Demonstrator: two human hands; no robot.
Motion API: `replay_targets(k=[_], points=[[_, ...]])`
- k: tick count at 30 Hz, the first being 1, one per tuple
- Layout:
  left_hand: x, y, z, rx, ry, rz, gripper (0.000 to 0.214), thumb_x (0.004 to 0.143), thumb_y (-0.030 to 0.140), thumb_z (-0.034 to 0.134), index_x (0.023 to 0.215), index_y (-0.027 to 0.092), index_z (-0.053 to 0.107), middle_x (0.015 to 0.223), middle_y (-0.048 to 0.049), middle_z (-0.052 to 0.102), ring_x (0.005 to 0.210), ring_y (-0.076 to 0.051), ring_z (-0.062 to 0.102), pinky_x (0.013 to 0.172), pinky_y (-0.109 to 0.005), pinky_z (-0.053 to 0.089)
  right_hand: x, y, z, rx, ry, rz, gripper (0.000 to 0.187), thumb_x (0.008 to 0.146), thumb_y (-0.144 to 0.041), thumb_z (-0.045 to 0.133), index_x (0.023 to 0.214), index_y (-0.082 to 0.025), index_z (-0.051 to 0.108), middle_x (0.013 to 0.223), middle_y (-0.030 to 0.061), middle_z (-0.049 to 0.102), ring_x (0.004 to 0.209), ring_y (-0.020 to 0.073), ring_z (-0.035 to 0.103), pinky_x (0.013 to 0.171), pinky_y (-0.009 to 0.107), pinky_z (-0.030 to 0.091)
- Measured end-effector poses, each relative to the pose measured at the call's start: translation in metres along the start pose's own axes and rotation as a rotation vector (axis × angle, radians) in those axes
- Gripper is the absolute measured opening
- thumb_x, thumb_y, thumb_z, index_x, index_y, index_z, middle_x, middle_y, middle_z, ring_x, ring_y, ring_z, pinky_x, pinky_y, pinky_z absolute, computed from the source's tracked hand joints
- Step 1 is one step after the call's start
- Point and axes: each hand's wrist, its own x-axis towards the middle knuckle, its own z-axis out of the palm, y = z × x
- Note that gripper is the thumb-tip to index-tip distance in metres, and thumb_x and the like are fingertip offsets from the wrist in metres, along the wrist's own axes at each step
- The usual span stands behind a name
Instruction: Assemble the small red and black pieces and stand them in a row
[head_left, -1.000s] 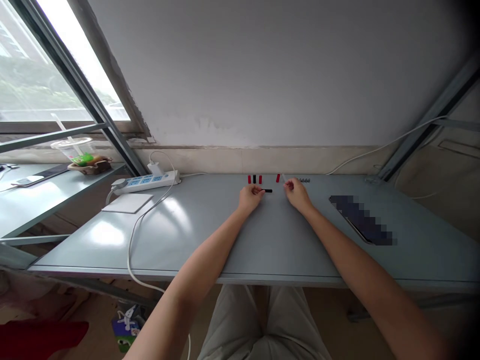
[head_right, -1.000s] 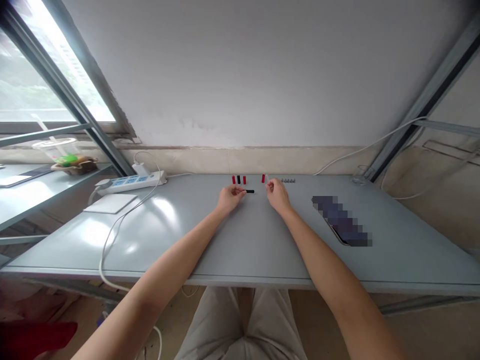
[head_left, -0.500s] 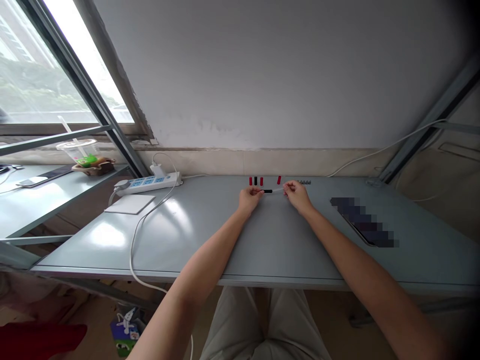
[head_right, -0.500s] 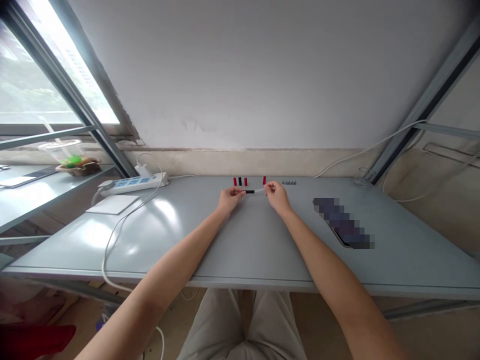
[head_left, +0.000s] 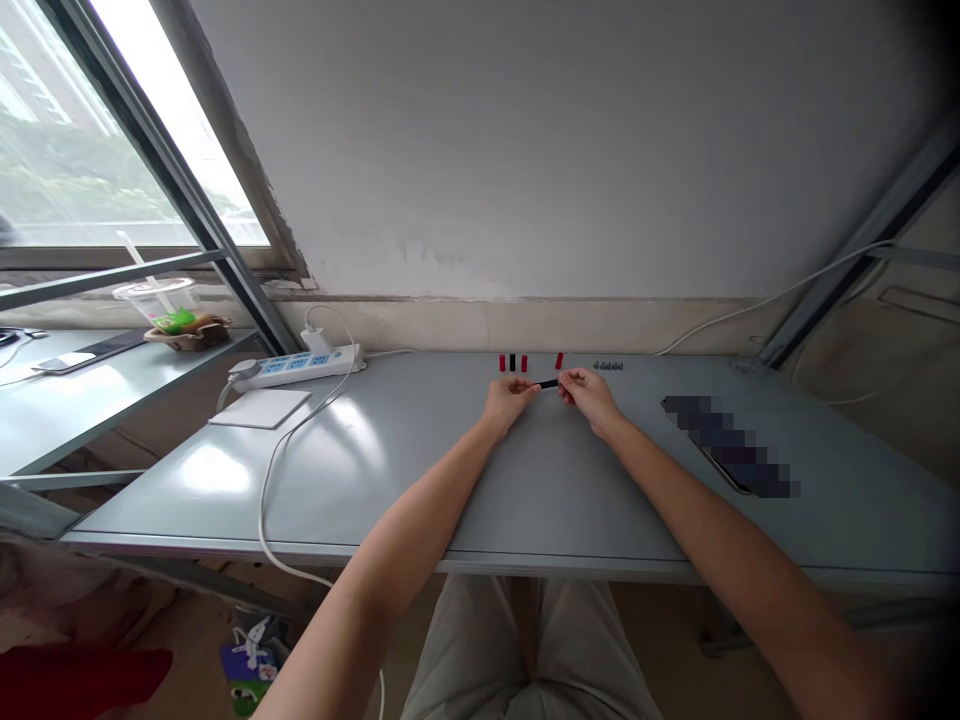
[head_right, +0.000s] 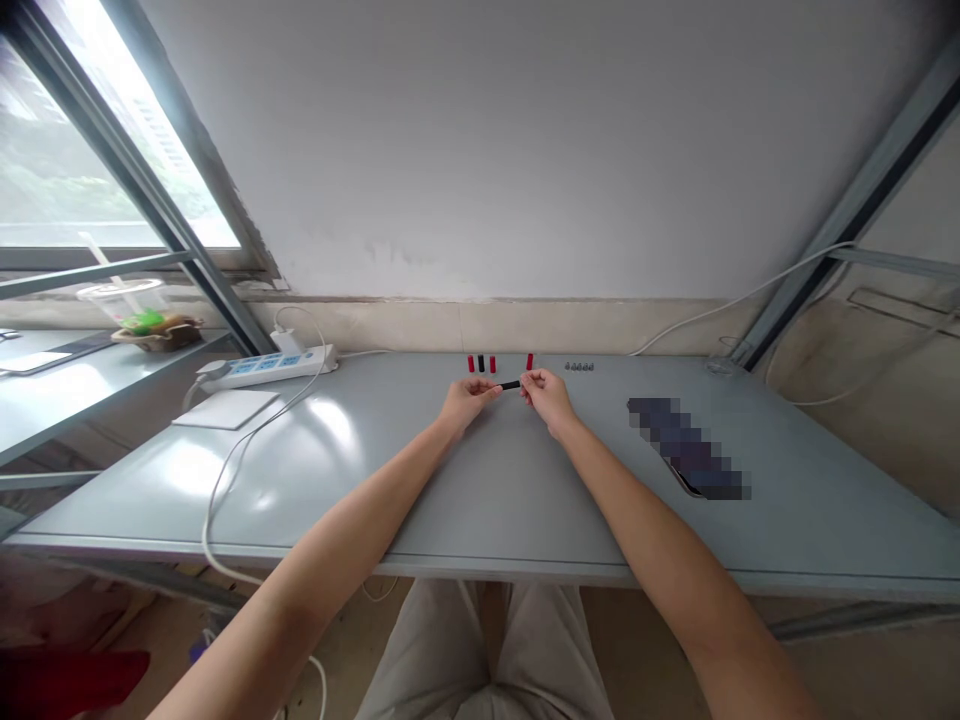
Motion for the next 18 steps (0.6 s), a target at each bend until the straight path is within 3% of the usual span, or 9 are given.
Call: replay_targets(k=[8,14,18], points=[[0.0003,-0.0032,0.0008,-0.001,-0.032,0.01,0.02,0.063,0.032,0.069,0.071,0.014,0.063,0.066,-0.0018,0.059,0.062,-0.01,0.05,0.065,-0.025,0.041,-0.0013,0.0001,0.0013,-0.007,-0.019,0.024,0.026,0.072,-0.044,0.057,0.075,-0.019,0.053,0.062,0.0001,0.057,0.047,0.0086,0.046,0.047,0.023,0.038],[-0.0012,-0.0006,0.0032,0.004,0.008,0.011,0.017,0.064,0.03,0.067,0.07,0.015,0.062,0.066,-0.0016,0.059,0.062,-0.01,0.05,0.065,-0.025,0.042,0.0004,0.0014,0.0014,-0.094,-0.057,0.038,0.022,0.077,-0.041,0.049,0.077,-0.019,0.052,0.07,0.0029,0.061,0.05,0.0101,0.05,0.048,0.024,0.038],[0.0,-0.0017,0.0057,-0.003,0.06,0.04,0.015,0.067,0.028,0.065,0.073,0.015,0.06,0.066,-0.0013,0.058,0.063,-0.01,0.051,0.065,-0.024,0.042,0.001,0.0016,-0.0004,-0.354,-0.084,-0.151,0.02,0.083,-0.032,0.04,0.094,-0.019,0.052,0.091,0.006,0.062,0.066,0.0129,0.057,0.061,0.027,0.044]])
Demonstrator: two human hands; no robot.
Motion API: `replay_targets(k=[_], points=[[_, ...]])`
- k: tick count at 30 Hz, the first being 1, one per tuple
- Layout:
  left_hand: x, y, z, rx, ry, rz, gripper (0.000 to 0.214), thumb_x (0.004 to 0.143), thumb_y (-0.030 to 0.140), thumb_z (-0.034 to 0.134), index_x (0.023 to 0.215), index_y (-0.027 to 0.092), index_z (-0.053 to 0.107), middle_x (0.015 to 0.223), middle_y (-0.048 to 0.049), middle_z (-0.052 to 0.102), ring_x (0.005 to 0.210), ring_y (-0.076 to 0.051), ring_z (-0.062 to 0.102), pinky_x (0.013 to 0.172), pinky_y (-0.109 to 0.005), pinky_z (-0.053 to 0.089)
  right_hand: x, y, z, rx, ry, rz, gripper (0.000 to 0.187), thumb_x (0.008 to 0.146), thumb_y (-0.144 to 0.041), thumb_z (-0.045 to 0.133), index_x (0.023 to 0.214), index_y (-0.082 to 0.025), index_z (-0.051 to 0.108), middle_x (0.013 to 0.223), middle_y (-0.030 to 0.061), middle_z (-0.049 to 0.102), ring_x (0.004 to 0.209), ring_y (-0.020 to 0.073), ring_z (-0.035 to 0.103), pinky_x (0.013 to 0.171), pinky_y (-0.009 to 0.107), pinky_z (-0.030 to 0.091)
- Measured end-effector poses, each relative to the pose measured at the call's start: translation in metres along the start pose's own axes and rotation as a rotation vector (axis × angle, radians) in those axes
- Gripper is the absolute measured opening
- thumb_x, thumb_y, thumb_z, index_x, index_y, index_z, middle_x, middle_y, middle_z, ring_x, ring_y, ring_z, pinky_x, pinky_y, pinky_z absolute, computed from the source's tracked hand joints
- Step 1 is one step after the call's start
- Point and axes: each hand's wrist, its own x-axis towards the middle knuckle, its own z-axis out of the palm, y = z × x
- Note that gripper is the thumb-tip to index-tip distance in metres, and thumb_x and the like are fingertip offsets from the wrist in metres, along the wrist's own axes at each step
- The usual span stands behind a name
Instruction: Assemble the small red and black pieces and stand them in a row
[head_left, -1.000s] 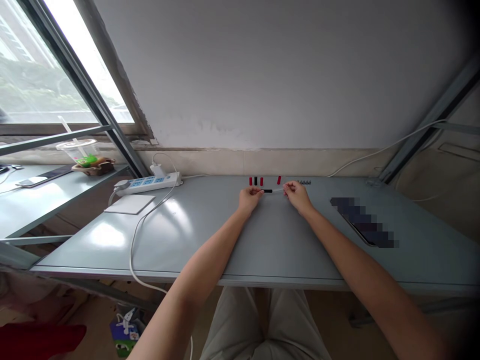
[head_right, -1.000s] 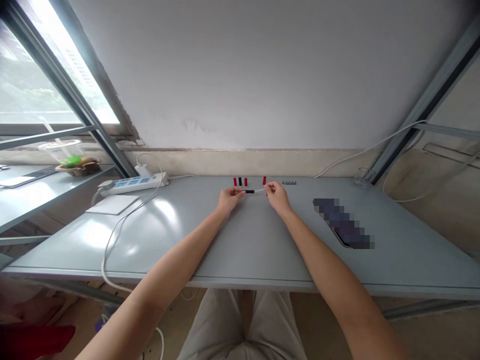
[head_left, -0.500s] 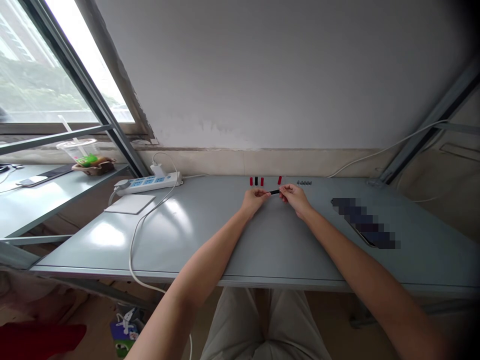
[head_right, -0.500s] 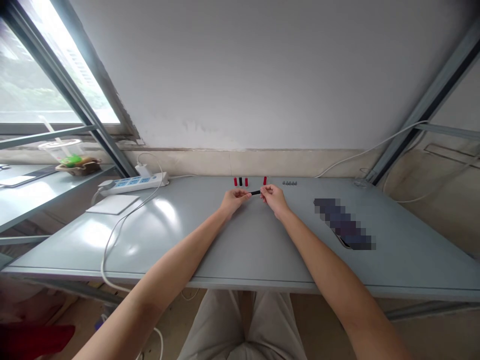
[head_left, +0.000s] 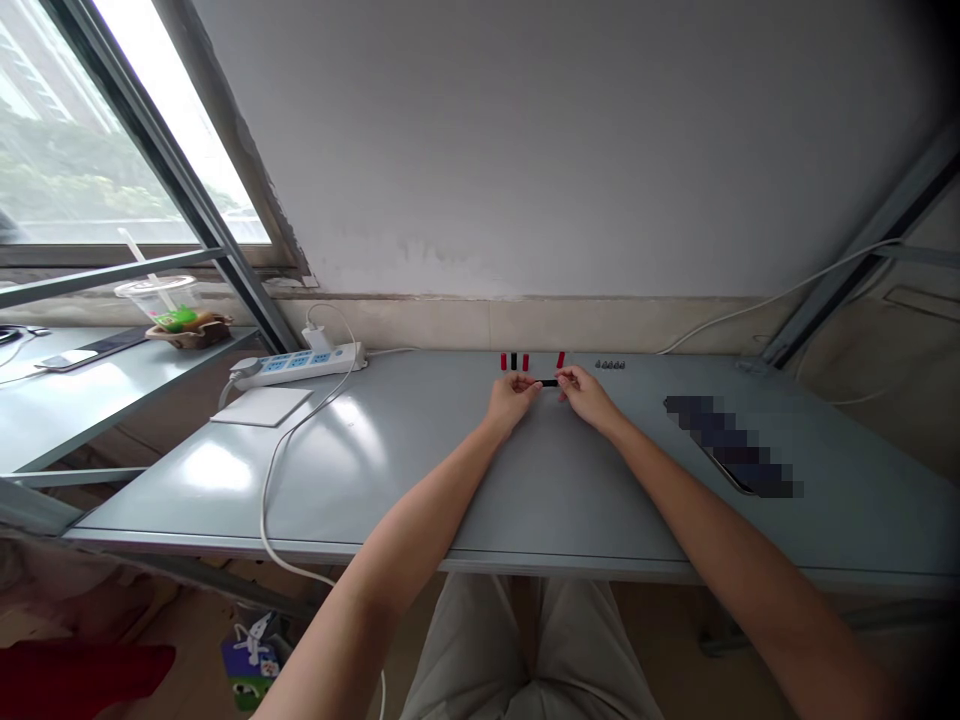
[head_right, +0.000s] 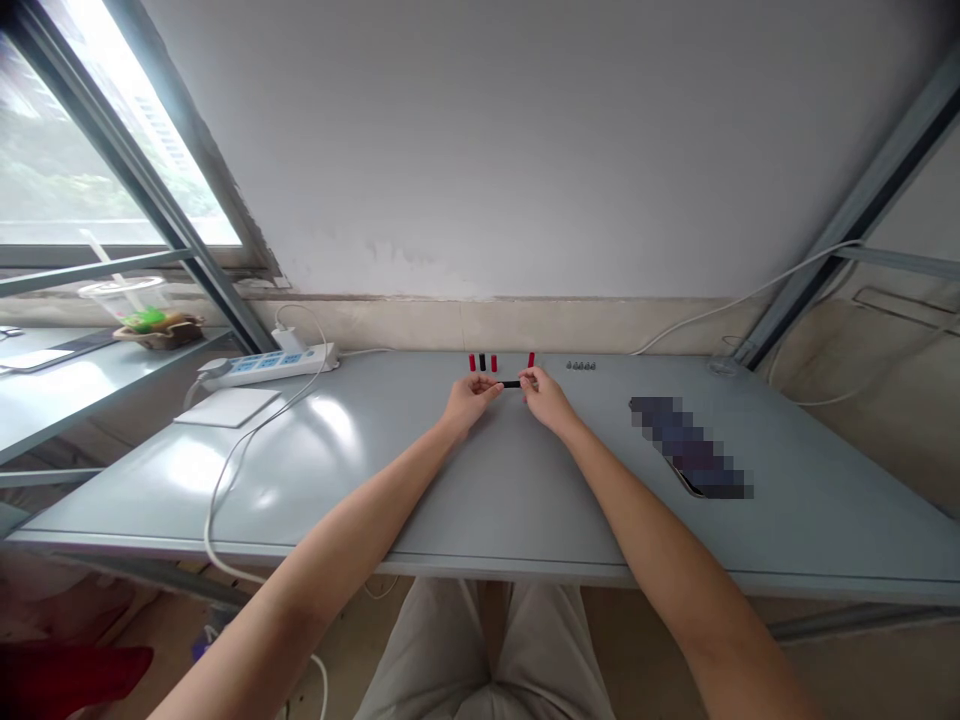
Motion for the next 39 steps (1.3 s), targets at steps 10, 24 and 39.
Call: replay_targets(k=[10,24,39], points=[[-0.001,-0.001,0.001,-0.01,0.006,0.015,0.013,0.068,0.026,0.065,0.073,0.015,0.059,0.067,-0.0016,0.058,0.065,-0.01,0.052,0.065,-0.024,0.043,-0.008,-0.004,-0.009,-0.729,-0.015,-0.36,0.025,0.082,-0.021,0.044,0.103,-0.018,0.058,0.103,0.0082,0.06,0.096,0.023,0.053,0.08,0.036,0.035],[0.0,-0.005,0.005,-0.004,-0.015,0.059,0.012,0.066,0.024,0.065,0.071,0.014,0.059,0.068,-0.0014,0.058,0.063,-0.009,0.051,0.066,-0.025,0.043,-0.012,-0.011,-0.004,-0.856,-0.028,-0.36,0.021,0.083,-0.021,0.046,0.096,-0.017,0.061,0.099,0.0088,0.061,0.096,0.0238,0.052,0.079,0.035,0.031],[0.01,-0.008,-0.005,-0.042,0.124,0.023,0.014,0.073,0.024,0.056,0.083,0.014,0.06,0.073,-0.0052,0.062,0.067,-0.011,0.055,0.067,-0.025,0.044,0.021,0.002,0.01,-0.218,0.092,0.11,0.012,0.065,-0.024,0.063,0.074,-0.016,0.065,0.07,0.0046,0.065,0.067,0.0162,0.059,0.064,0.027,0.044]])
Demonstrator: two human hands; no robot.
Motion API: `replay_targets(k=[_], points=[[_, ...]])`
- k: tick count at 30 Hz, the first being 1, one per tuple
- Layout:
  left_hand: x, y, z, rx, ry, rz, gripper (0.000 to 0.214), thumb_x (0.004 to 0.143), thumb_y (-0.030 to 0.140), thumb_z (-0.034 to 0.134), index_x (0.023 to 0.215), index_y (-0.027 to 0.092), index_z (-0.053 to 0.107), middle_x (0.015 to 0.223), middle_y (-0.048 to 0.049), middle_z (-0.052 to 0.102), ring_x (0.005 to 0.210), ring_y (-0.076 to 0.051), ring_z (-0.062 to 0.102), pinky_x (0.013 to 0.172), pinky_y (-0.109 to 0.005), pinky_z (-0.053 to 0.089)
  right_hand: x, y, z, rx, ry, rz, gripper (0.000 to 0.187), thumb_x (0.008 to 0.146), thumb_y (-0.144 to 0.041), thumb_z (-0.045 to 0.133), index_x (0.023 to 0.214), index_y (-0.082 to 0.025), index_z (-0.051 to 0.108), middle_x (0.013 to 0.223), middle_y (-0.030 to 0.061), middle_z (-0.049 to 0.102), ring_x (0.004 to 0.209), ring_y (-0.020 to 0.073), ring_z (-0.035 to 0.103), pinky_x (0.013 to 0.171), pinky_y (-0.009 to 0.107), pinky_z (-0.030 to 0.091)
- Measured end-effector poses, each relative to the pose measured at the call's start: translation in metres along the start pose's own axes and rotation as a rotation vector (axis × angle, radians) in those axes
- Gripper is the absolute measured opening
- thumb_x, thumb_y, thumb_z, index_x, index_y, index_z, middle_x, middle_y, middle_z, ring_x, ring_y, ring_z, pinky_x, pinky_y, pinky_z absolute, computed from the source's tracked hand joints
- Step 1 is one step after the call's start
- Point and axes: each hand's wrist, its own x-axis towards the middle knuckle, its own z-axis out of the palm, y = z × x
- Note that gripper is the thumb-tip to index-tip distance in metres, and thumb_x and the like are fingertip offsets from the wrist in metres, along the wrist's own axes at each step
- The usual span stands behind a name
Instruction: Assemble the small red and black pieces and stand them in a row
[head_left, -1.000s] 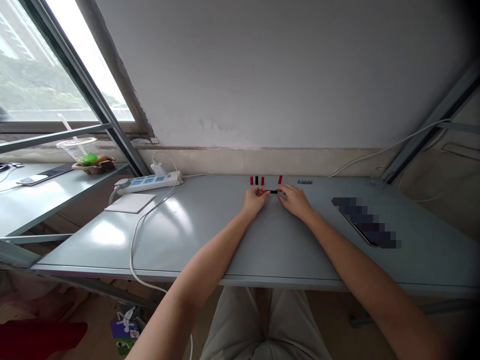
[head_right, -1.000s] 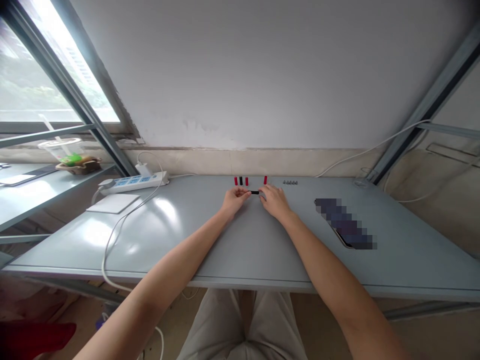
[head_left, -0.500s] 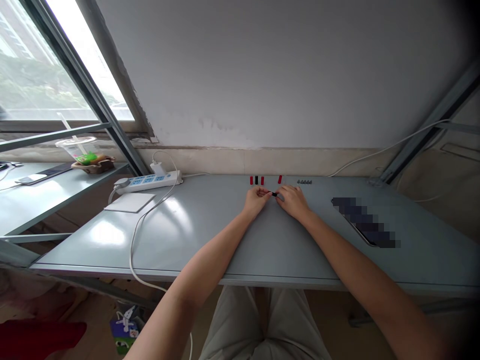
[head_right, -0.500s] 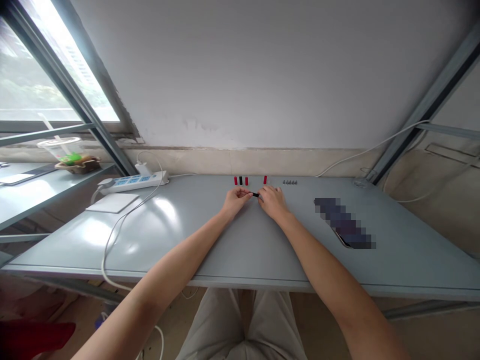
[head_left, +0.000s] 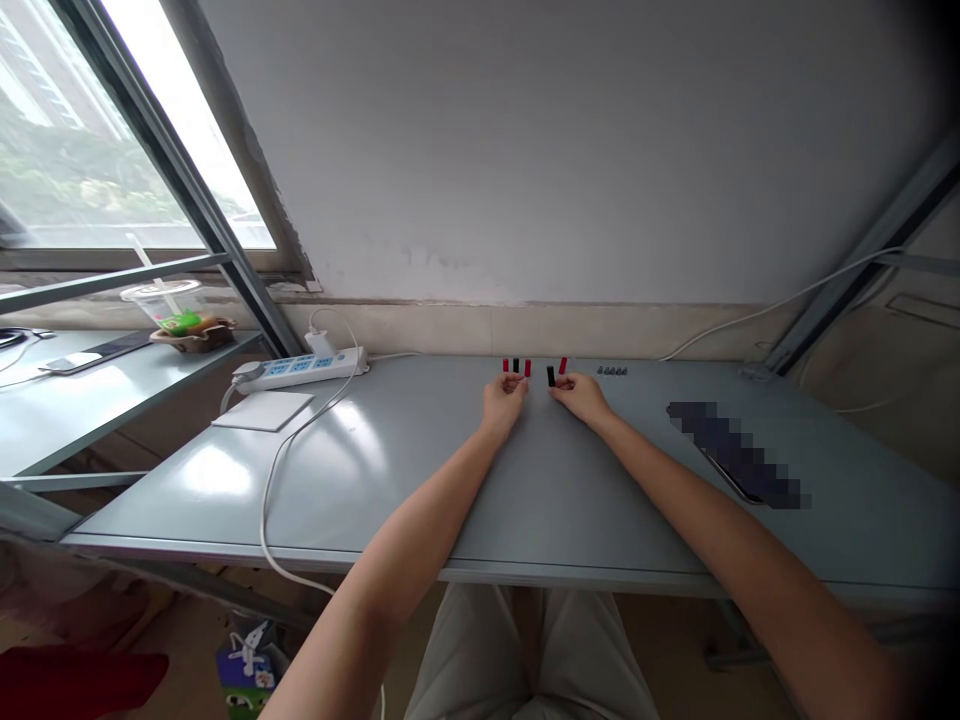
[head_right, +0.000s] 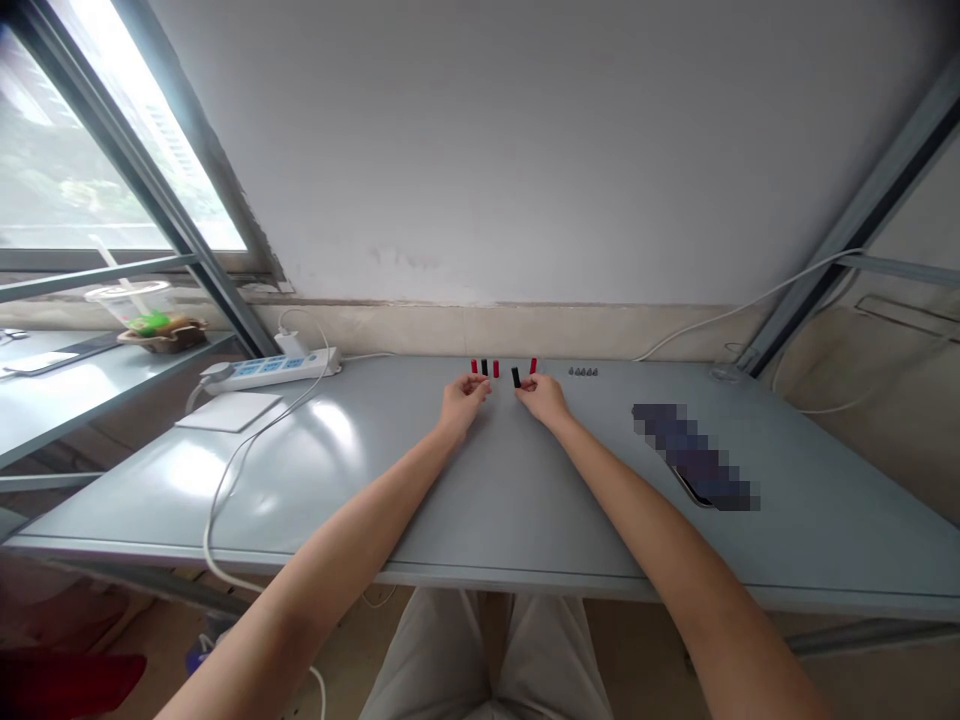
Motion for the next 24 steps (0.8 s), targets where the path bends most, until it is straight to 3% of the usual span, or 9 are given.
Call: replay_targets(k=[12,18,24], points=[[0.008,-0.006,-0.006,-0.087,0.066,-0.014,0.009,0.072,0.021,0.055,0.076,0.014,0.059,0.07,-0.0042,0.061,0.066,-0.011,0.055,0.067,-0.025,0.043,0.03,-0.008,0.03,-0.136,0.019,0.05,0.014,0.067,-0.025,0.06,0.077,-0.017,0.065,0.081,0.0048,0.067,0.077,0.0169,0.061,0.07,0.027,0.044],[0.006,-0.001,-0.007,-0.049,0.066,-0.042,0.009,0.072,0.021,0.054,0.076,0.014,0.059,0.07,-0.0048,0.062,0.066,-0.012,0.056,0.067,-0.026,0.043,0.032,-0.008,0.033,-0.213,0.03,0.085,0.017,0.069,-0.029,0.058,0.081,-0.02,0.065,0.085,0.0039,0.068,0.082,0.0182,0.061,0.072,0.028,0.043],[0.006,-0.004,-0.006,0.082,0.018,0.033,0.012,0.073,0.024,0.052,0.076,0.015,0.059,0.067,-0.0039,0.061,0.062,-0.011,0.054,0.064,-0.025,0.042,0.034,-0.008,0.034,-0.253,0.008,0.087,0.018,0.069,-0.03,0.057,0.081,-0.02,0.066,0.087,0.0048,0.068,0.085,0.0189,0.061,0.073,0.029,0.043]])
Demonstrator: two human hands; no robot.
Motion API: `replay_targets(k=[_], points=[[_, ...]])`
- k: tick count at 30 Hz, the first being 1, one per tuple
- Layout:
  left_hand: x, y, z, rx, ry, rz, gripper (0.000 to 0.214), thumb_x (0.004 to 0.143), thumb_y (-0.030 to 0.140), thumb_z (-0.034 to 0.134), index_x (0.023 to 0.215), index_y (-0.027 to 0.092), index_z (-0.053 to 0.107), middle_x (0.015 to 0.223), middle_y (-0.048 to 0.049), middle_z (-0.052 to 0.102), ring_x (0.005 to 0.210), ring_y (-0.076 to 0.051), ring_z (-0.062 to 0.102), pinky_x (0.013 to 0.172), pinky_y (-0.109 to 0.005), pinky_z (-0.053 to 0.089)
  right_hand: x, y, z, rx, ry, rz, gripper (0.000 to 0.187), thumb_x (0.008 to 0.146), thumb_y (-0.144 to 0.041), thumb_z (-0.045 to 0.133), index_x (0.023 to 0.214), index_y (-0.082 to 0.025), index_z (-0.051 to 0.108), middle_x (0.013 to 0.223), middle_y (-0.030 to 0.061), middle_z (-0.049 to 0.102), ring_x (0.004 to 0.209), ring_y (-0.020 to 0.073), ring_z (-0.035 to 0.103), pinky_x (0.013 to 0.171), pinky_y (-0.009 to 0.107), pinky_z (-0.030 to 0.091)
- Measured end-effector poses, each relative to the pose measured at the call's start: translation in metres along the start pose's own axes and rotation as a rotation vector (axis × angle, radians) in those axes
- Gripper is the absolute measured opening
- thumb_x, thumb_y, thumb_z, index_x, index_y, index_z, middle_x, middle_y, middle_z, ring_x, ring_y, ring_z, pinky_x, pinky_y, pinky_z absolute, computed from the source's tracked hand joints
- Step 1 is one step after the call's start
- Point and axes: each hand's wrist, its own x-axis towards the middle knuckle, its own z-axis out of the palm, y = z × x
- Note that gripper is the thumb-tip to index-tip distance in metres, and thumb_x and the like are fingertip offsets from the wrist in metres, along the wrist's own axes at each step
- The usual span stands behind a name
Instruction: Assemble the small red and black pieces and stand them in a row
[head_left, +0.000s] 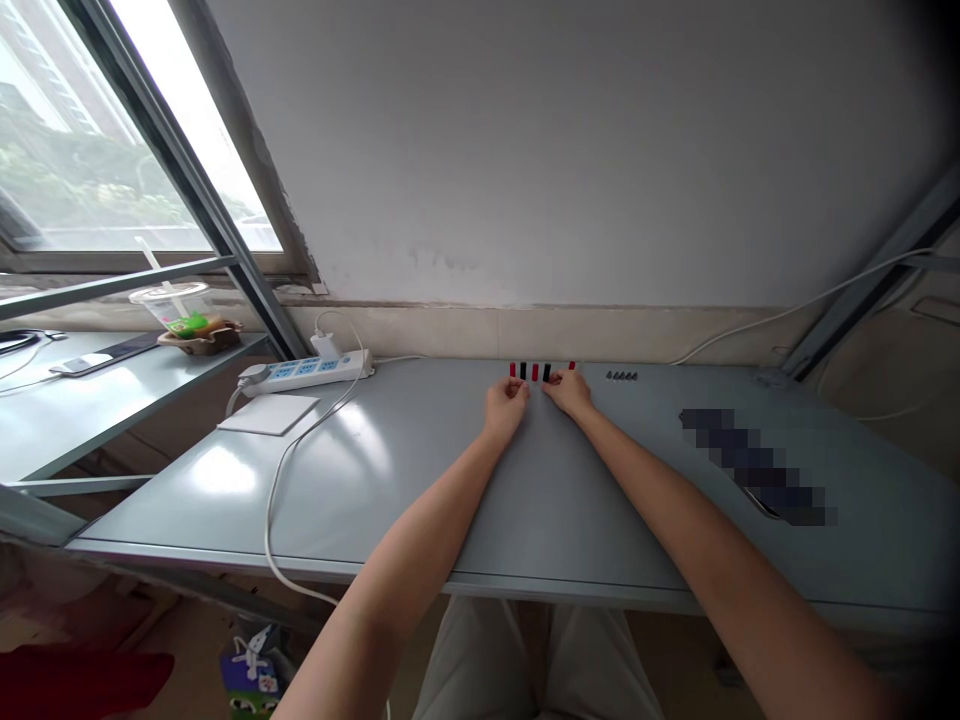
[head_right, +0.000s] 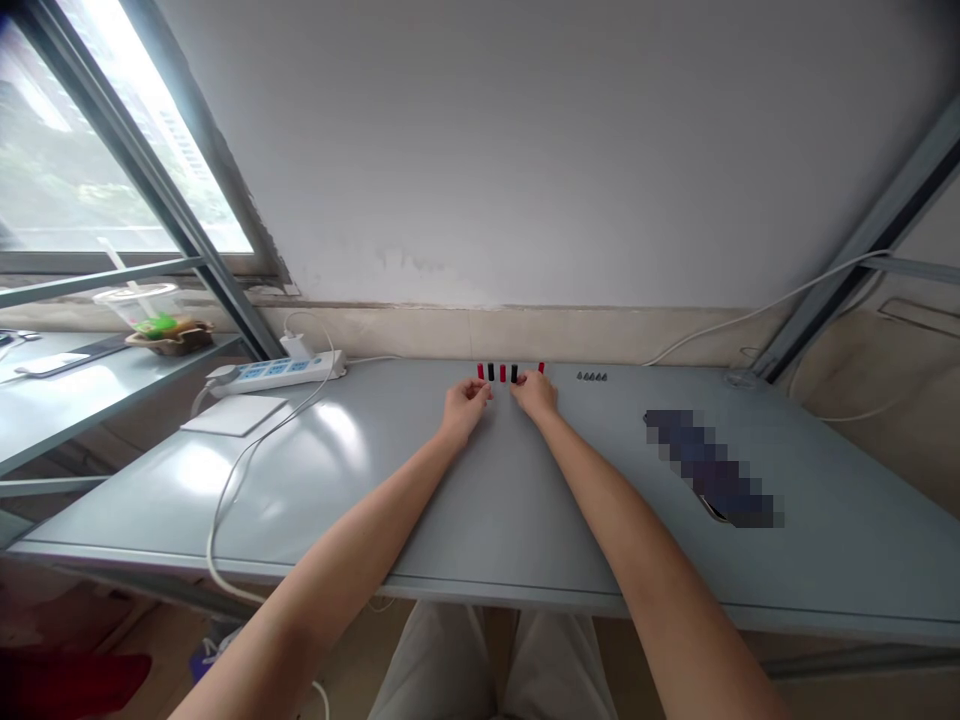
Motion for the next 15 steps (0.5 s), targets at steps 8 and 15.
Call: replay_targets(k=[8,15], points=[[-0.004,-0.005,0.002,0.293,-0.072,0.237,0.015,0.075,0.023,0.049,0.071,0.016,0.061,0.061,-0.0013,0.058,0.056,-0.01,0.049,0.06,-0.024,0.038,-0.008,0.013,-0.024,-0.039,0.015,-0.064,0.016,0.069,-0.028,0.057,0.08,-0.02,0.065,0.085,0.0044,0.067,0.082,0.0183,0.06,0.074,0.029,0.042],[-0.005,-0.004,0.001,0.349,-0.097,0.226,0.016,0.075,0.024,0.048,0.073,0.017,0.062,0.063,-0.0018,0.059,0.056,-0.01,0.048,0.059,-0.024,0.038,0.005,0.049,-0.045,-0.117,0.082,0.071,0.017,0.069,-0.024,0.054,0.081,-0.02,0.065,0.09,0.0071,0.067,0.088,0.0219,0.059,0.076,0.031,0.042]])
